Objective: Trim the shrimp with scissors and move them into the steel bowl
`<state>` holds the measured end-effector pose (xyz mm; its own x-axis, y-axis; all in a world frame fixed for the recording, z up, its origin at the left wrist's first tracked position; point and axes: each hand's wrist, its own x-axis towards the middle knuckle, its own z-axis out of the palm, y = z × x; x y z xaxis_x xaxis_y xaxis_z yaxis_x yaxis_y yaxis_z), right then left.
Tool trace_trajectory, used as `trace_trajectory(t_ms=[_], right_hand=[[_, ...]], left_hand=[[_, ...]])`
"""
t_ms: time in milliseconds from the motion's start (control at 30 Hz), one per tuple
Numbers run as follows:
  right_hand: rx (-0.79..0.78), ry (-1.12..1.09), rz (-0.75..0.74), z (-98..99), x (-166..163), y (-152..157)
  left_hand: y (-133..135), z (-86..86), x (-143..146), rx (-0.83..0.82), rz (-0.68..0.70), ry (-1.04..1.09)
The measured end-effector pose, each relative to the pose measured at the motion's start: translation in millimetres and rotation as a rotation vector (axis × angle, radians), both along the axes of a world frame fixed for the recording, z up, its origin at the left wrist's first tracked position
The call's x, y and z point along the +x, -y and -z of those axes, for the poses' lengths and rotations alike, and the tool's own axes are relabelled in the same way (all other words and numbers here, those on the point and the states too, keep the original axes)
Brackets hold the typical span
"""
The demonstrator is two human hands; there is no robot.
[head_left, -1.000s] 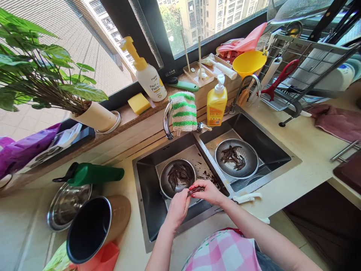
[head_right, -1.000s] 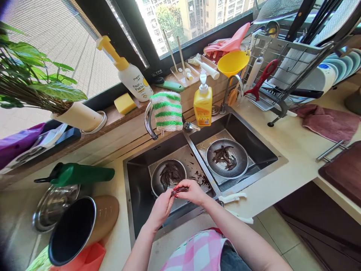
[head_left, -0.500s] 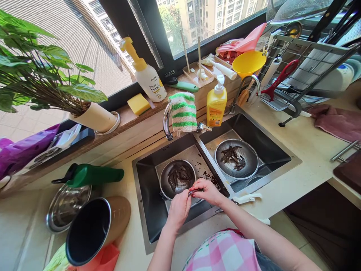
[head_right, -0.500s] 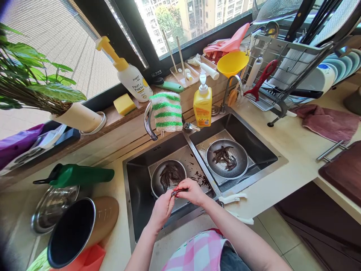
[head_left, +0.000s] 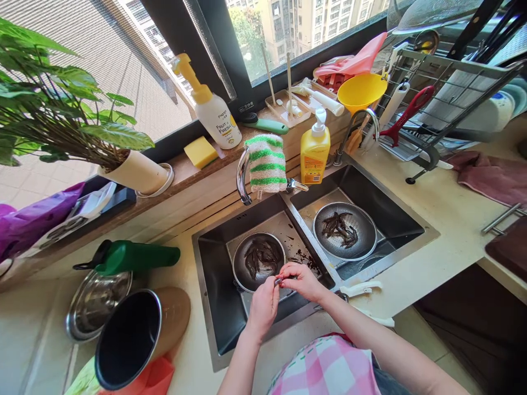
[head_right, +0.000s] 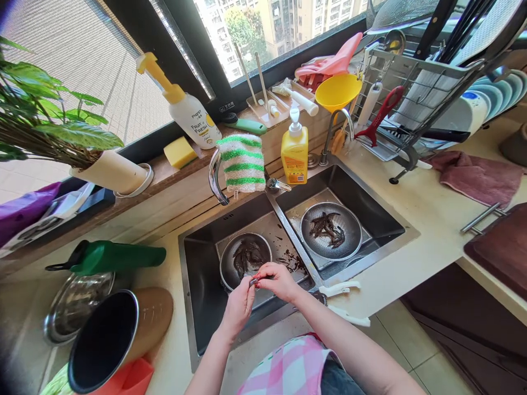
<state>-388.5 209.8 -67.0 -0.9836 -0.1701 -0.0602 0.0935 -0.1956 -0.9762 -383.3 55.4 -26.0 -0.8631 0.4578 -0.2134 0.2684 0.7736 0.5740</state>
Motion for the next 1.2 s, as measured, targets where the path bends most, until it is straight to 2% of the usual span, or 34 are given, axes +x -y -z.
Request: trace_trajectory(t_ms=[267, 467, 600, 767, 1033, 1200], right_hand=[[-0.141, 0.137, 0.049, 5.9, 5, 9], [-0.213, 0.199, 0.105, -2.3, 7, 16], [-0.170, 0.190, 0.094, -7.3, 5, 16], [-0.075, 0.165, 0.095, -1.7, 7, 17], [0.140, 0.147, 0.199, 2.2, 11, 21], [0.129, 0.158, 0.189, 3.2, 11, 18]], left_hand=[[-3, 1.3, 5, 0.073, -0.085, 0.045], [-4, 4.6, 10, 0.117, -0.151, 0.084], [-5, 7.6, 13, 0.128, -0.194, 0.091], [-7, 7.9, 14, 0.141, -0.217, 0.103], [-10, 9.9, 17, 0.177, -0.249, 0.140], [-10, 4.9, 15, 0.158, -0.221, 0.187]])
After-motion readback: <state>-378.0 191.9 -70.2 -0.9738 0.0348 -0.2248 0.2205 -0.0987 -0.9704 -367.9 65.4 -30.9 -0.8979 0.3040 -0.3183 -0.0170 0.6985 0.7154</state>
